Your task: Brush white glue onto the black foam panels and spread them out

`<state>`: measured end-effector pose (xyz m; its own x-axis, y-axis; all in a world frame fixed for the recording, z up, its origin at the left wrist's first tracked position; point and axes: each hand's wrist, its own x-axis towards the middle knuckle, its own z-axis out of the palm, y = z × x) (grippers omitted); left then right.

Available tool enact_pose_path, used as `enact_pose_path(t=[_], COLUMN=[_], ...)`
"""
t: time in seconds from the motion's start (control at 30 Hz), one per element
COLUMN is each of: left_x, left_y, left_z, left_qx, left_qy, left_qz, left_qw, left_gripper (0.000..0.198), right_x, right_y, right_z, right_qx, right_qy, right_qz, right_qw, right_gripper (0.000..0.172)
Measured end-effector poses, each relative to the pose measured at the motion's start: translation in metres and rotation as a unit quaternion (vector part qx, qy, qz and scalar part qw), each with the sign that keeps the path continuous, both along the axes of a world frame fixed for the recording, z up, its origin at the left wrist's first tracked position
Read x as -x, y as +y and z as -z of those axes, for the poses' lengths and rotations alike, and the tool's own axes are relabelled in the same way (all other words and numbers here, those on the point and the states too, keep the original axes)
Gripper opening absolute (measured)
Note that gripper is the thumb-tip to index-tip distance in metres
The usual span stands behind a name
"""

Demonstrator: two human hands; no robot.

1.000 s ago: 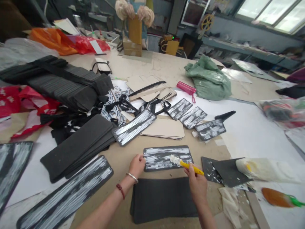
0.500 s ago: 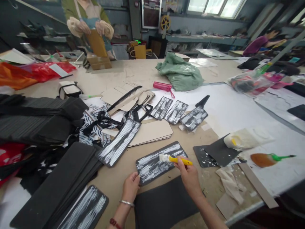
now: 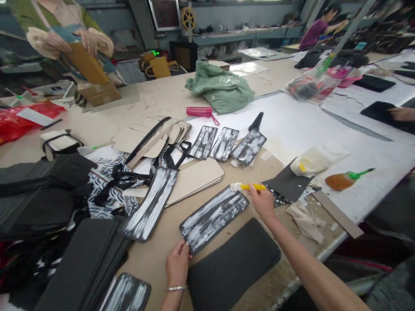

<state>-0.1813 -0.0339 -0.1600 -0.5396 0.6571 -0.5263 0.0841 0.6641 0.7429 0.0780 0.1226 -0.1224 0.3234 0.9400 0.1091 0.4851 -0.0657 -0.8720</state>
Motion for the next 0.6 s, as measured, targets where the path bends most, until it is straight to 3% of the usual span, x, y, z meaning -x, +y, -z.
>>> enact_pose_path(t=[0.17,0.27,0.33,0.4,0.5,0.6], left_x=[-0.003,-0.006,-0.007,-0.008,-0.009,-0.01], left_y=[0.001,0.002,0.002,0.002,0.001,0.002], left_z=[-0.007,-0.008,-0.007,-0.007,-0.011,-0.015], left_qx=[-0.013,-0.02,-0.027,-0.033,-0.039,-0.051], left_qy=[-0.012,-0.02,-0.019,-0.017,-0.014,-0.017], left_qz=[-0.004,-0.005,-0.01,-0.016,-0.023,-0.02], left_qw=[1.0,1.0,0.999,0.999,0.999,0.998], left_gripper=[0.049,0.046,0.043,0.039,0.032,0.023], right_x=[0.002,0.007,0.019,0.04,0.069,0.07], right_y=[-0.018,-0.038,-0.06,-0.087,-0.121,-0.123], right_z=[-0.018,-0.016,-0.014,-0.014,-0.019,-0.017], right_qx=[-0.089,-0.156,-0.16,-0.15,-0.117,-0.054], right_qy=[-0.092,-0.184,-0.208,-0.192,-0.086,-0.017], right_qz=[-0.064,-0.137,-0.186,-0.243,-0.351,-0.342], right_qw=[0.99,0.961,0.947,0.939,0.925,0.938], right_gripper=[0.032,0.027,0.027,0.026,0.024,0.022])
